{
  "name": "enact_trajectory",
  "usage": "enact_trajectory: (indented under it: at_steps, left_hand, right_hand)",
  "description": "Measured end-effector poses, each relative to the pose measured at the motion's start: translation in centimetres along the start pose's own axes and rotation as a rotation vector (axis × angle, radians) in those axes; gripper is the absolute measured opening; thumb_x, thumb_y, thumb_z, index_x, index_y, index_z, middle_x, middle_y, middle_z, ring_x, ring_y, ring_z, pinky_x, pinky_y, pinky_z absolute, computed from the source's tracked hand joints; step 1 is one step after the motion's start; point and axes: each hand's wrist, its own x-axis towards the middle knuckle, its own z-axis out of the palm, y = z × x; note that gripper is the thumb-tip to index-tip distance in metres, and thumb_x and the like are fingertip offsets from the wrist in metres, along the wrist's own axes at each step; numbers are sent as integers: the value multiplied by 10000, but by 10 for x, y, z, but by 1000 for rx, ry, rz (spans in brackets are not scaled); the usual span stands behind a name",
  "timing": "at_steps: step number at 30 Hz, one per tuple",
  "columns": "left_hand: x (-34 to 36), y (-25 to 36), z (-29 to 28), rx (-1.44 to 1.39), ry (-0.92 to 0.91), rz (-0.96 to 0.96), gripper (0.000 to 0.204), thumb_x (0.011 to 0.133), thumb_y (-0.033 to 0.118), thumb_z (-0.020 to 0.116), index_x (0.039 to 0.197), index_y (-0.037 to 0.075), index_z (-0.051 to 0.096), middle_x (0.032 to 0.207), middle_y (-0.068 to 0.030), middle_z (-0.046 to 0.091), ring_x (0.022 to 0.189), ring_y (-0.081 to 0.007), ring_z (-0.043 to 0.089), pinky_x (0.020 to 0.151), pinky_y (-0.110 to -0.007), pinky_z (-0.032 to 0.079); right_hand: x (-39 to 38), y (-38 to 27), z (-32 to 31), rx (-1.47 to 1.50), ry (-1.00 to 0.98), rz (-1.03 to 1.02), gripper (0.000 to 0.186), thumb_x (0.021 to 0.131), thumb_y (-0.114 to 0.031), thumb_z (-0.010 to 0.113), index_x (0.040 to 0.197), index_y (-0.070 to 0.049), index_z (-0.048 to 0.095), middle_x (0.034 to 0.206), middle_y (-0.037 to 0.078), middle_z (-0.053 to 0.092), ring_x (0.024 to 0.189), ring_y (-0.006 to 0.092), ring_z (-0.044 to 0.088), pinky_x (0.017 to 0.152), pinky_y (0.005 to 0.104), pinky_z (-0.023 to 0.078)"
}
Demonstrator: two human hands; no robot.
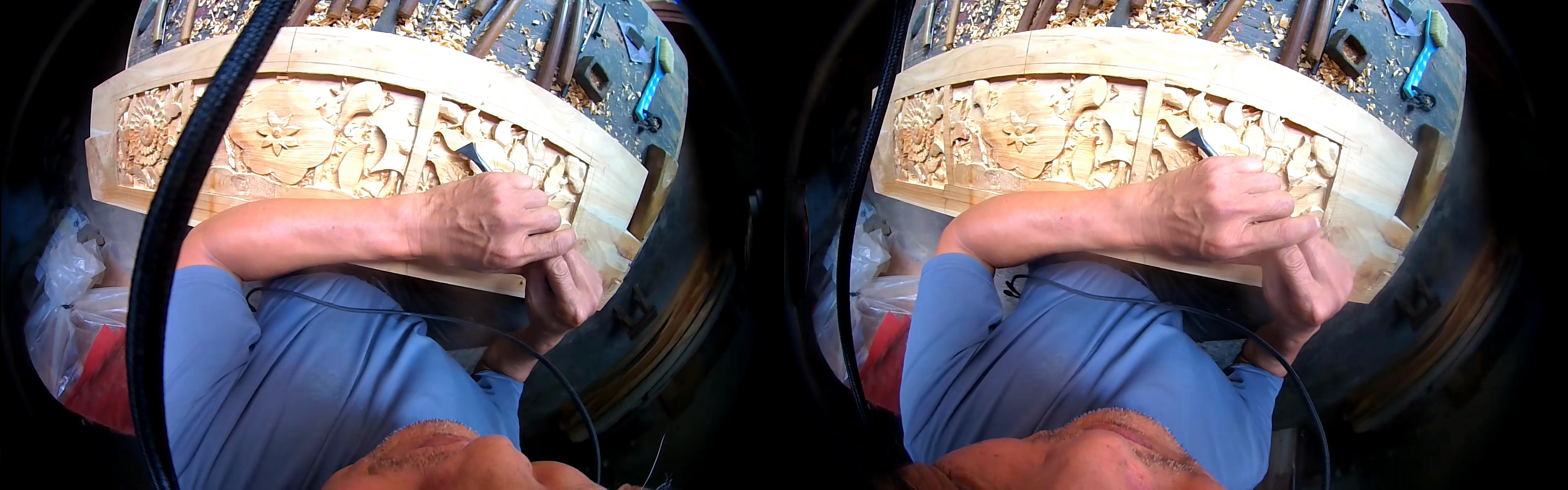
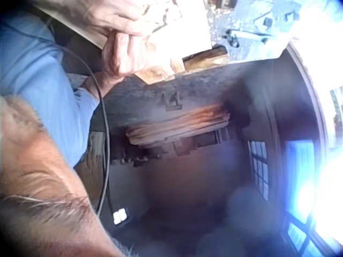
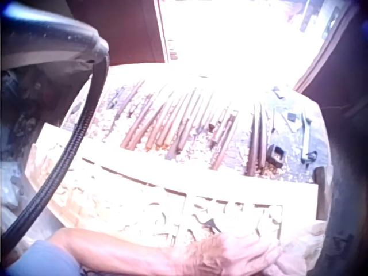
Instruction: The person carves decorative floral patterns into a wooden panel using a chisel and a mallet.
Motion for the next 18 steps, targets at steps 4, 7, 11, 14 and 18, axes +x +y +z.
enact_trajectory:
  at_steps: [4,7,11,14,18]
  left_hand:
    - [0,-1,-1,-26,-5,0,402,910,160,701,1282,9,707,807,-20,548,708,-186,593,597,-347,485]
    - [1,1,-5,-47,-30,-23,411,901,169,715,1279,6,709,798,-18,541,700,-186,591,596,-349,487]
    - [1,-1,-5,-138,2,-33,461,864,251,775,1249,3,716,799,-28,559,690,-199,614,587,-359,499]
    - [2,-2,-5,-190,20,-53,498,836,308,809,1222,5,722,798,-34,577,687,-207,640,574,-363,517]
    - [1,-3,-4,-170,22,-72,457,833,300,807,1192,27,735,768,-28,595,661,-207,661,549,-361,536]
  right_hand:
    - [2,-7,-4,-25,-39,28,266,712,122,844,965,62,789,785,180,708,657,330,711,602,359,538]
    - [3,-8,-4,-23,-24,37,284,699,112,846,972,58,792,791,184,710,665,331,717,605,360,538]
    - [10,-20,-6,-42,-40,62,294,680,98,846,965,52,790,789,179,705,675,326,722,607,363,534]
    - [9,-20,-5,-34,-60,101,285,669,91,849,943,45,784,781,171,695,680,320,723,605,364,526]
    - [10,-20,-4,-21,-74,109,259,668,104,844,908,38,772,757,157,677,648,308,698,594,358,510]
